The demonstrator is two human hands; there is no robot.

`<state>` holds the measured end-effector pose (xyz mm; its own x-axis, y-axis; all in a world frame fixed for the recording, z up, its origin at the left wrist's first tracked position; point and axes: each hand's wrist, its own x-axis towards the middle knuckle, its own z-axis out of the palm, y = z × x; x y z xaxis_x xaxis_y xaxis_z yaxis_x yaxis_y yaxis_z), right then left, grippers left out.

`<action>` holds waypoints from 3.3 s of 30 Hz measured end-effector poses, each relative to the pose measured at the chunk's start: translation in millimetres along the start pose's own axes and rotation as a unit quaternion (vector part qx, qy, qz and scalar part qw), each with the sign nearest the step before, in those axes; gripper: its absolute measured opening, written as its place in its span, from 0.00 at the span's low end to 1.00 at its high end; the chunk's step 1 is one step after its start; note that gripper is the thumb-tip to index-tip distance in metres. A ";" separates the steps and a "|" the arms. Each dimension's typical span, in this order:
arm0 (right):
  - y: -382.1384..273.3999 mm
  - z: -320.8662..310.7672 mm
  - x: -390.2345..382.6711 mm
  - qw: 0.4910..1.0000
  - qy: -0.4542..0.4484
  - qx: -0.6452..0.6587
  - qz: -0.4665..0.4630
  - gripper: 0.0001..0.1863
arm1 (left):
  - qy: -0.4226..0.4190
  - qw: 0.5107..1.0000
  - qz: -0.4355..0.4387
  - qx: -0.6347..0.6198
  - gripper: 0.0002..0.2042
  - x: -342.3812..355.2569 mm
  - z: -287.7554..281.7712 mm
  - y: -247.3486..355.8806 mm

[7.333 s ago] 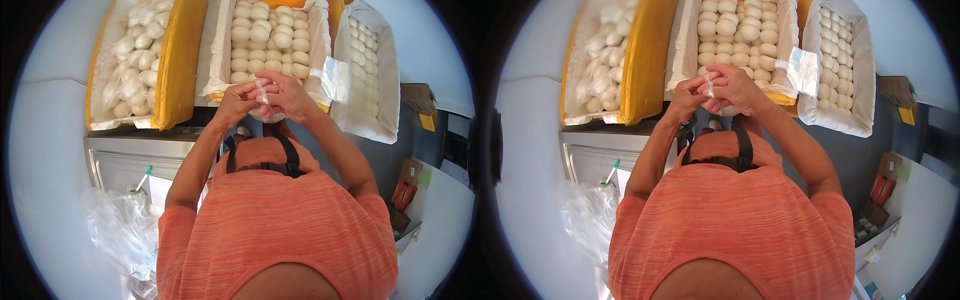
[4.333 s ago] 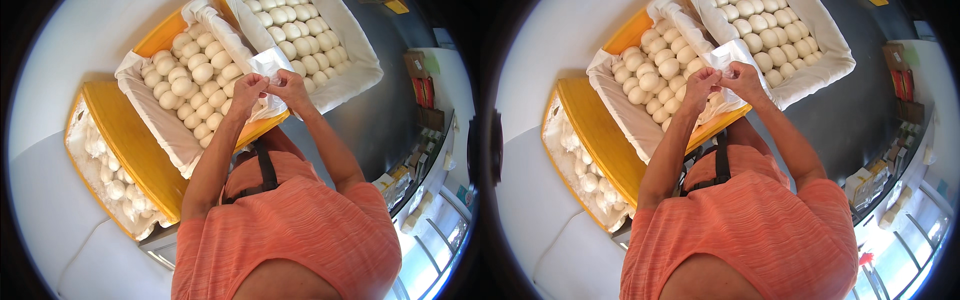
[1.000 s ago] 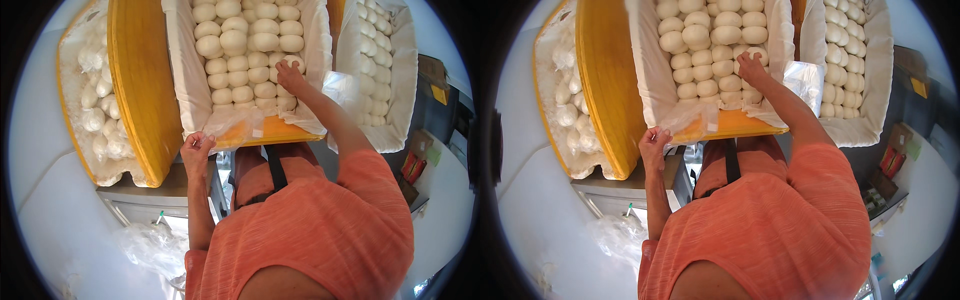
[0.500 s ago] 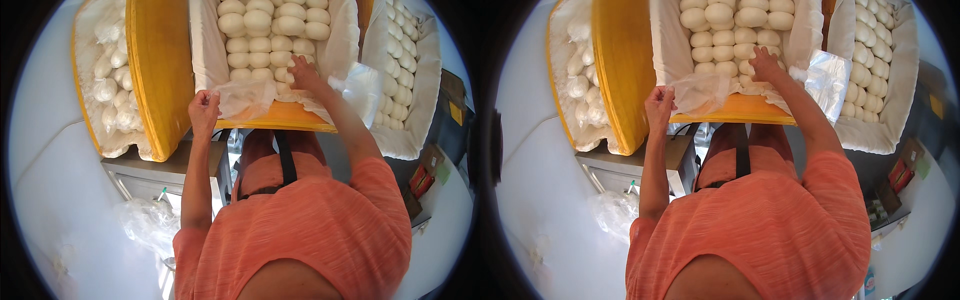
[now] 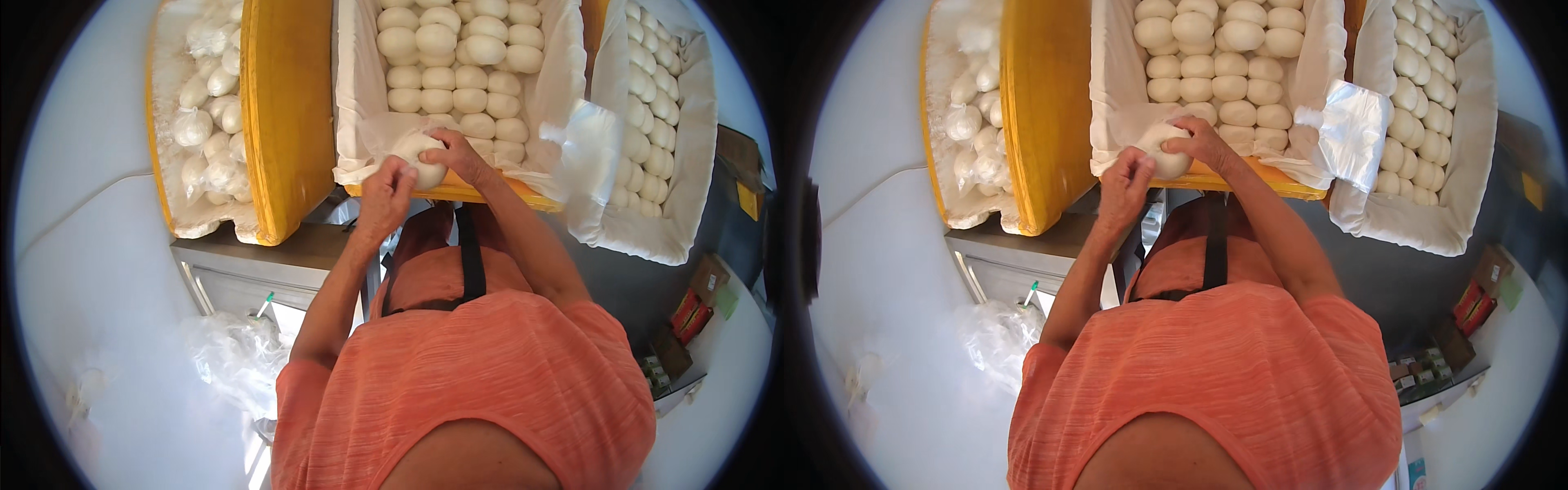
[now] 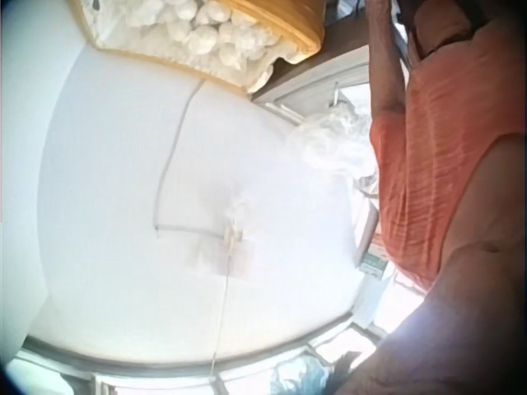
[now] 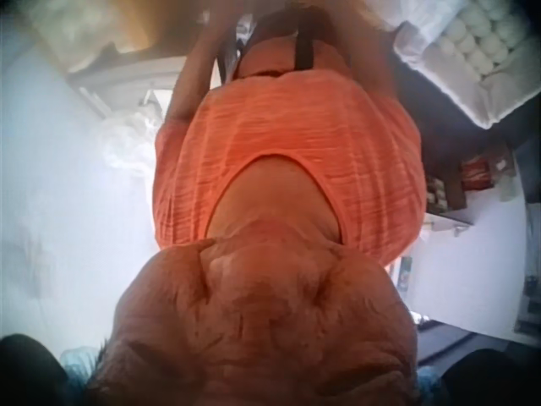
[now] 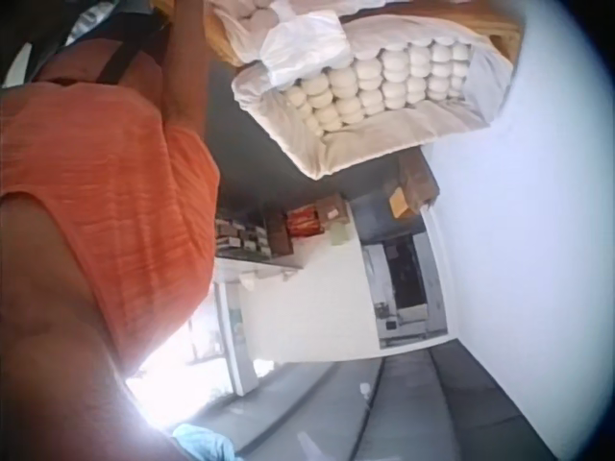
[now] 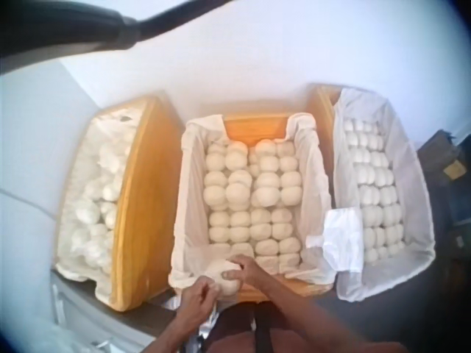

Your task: The person repeatedly picks up small white dough balls from a yellow crate and places them into clear plastic bags. They then tie the bags shut and set them aside, continuing the process with the remaining dough balls.

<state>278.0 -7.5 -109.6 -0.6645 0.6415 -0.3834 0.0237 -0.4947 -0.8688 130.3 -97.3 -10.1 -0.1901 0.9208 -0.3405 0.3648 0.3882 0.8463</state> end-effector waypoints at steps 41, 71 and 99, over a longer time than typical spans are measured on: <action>-186.5 48.2 -123.7 0.996 0.076 -0.008 -0.035 0.23 | -0.170 0.893 0.104 -0.403 0.27 -9.8 -39.7 81.0; -152.9 50.5 -133.8 0.985 0.001 0.128 -0.115 0.26 | 0.204 0.955 0.169 -0.131 0.12 -39.5 -181.7 69.0; -38.3 -183.5 -195.6 0.671 0.685 -0.233 -0.158 0.13 | -0.194 0.949 0.243 0.061 0.18 65.7 26.3 117.0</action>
<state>544.2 -6.4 -58.8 0.6132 0.7662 0.1923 0.4865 -0.1745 -0.8561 184.5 9.5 55.8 0.3680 0.9274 -0.0677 0.4309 -0.1055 0.8962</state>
